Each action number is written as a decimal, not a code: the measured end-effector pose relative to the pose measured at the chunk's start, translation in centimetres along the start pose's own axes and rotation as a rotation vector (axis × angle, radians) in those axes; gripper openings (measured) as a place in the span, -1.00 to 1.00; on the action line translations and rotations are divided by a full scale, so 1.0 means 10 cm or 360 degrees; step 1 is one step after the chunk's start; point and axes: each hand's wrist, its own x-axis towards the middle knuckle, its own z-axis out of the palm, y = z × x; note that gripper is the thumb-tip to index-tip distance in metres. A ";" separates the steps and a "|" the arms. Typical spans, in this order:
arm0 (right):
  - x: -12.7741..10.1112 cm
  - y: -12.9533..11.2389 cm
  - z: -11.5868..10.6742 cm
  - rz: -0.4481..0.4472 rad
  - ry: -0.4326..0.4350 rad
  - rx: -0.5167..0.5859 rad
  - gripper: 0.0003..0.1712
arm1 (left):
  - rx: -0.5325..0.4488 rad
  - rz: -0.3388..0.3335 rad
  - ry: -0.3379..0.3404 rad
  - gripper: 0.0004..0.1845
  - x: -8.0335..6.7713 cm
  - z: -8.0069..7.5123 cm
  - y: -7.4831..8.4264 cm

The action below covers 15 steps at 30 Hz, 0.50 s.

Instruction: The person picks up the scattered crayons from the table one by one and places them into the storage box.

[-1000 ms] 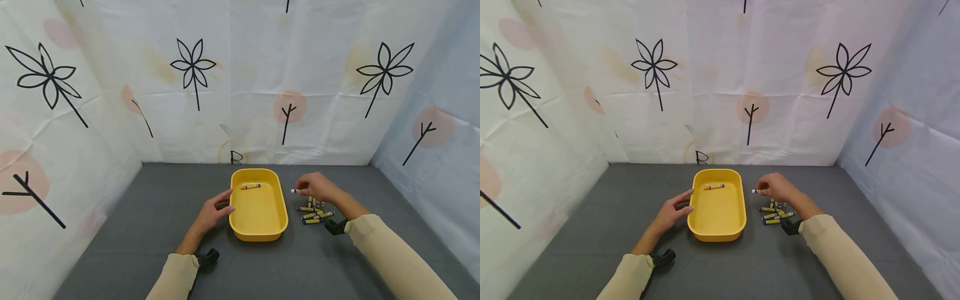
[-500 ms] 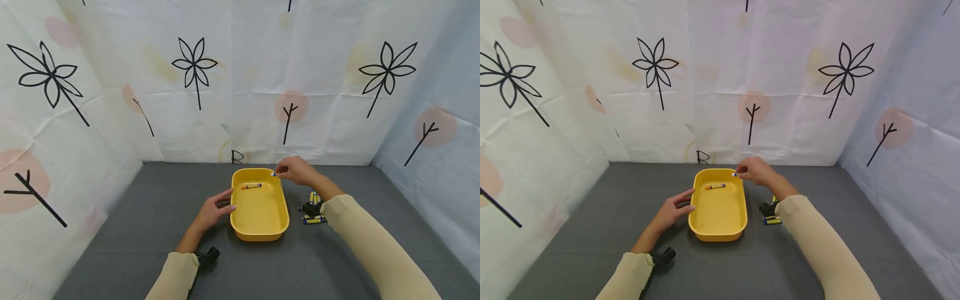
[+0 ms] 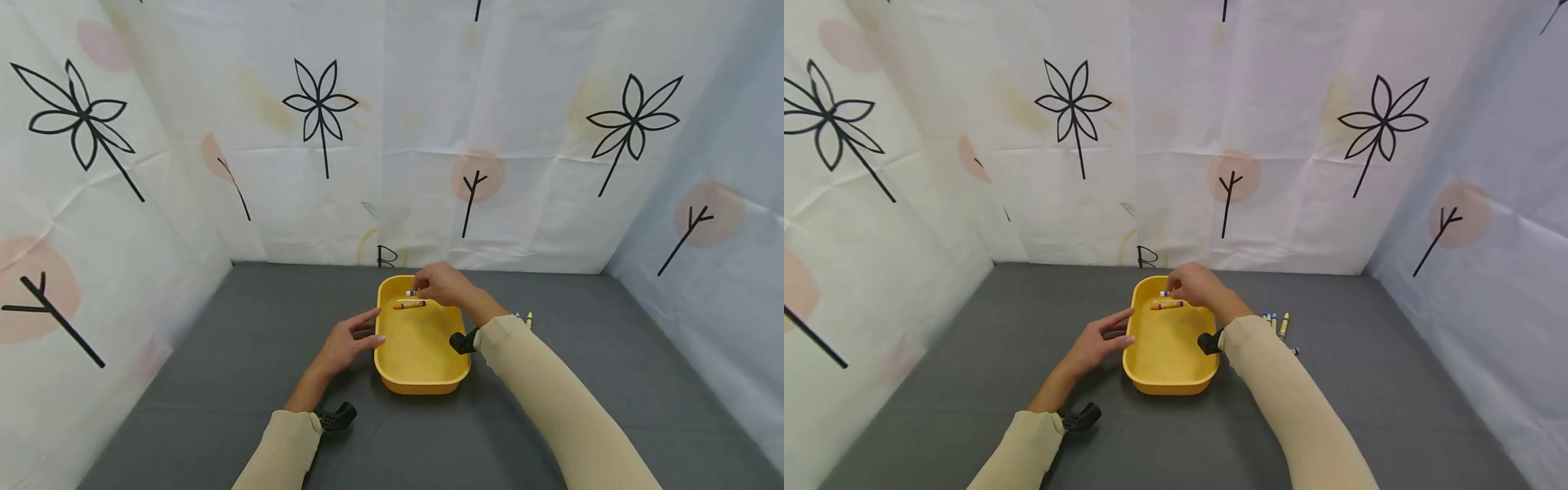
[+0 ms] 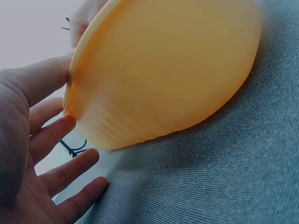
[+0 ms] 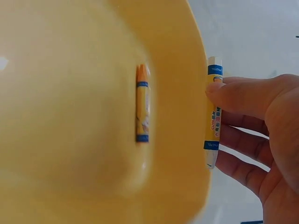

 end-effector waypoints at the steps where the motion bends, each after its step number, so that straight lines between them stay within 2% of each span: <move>1: 0.03 -0.01 0.03 0.0013 -0.0009 -0.0010 -0.92 | 0.0001 -0.0001 0.0000 -0.35 0.00 -0.01 0.00; 7: 0.18 -0.04 0.21 0.0133 -0.0082 -0.0042 -0.93 | 0.0015 -0.0011 0.0002 -0.33 -0.01 -0.02 0.00; 15: 0.28 -0.05 0.39 0.0162 -0.0140 -0.0067 -0.96 | 0.0007 0.0032 -0.0010 -0.32 -0.01 -0.02 0.00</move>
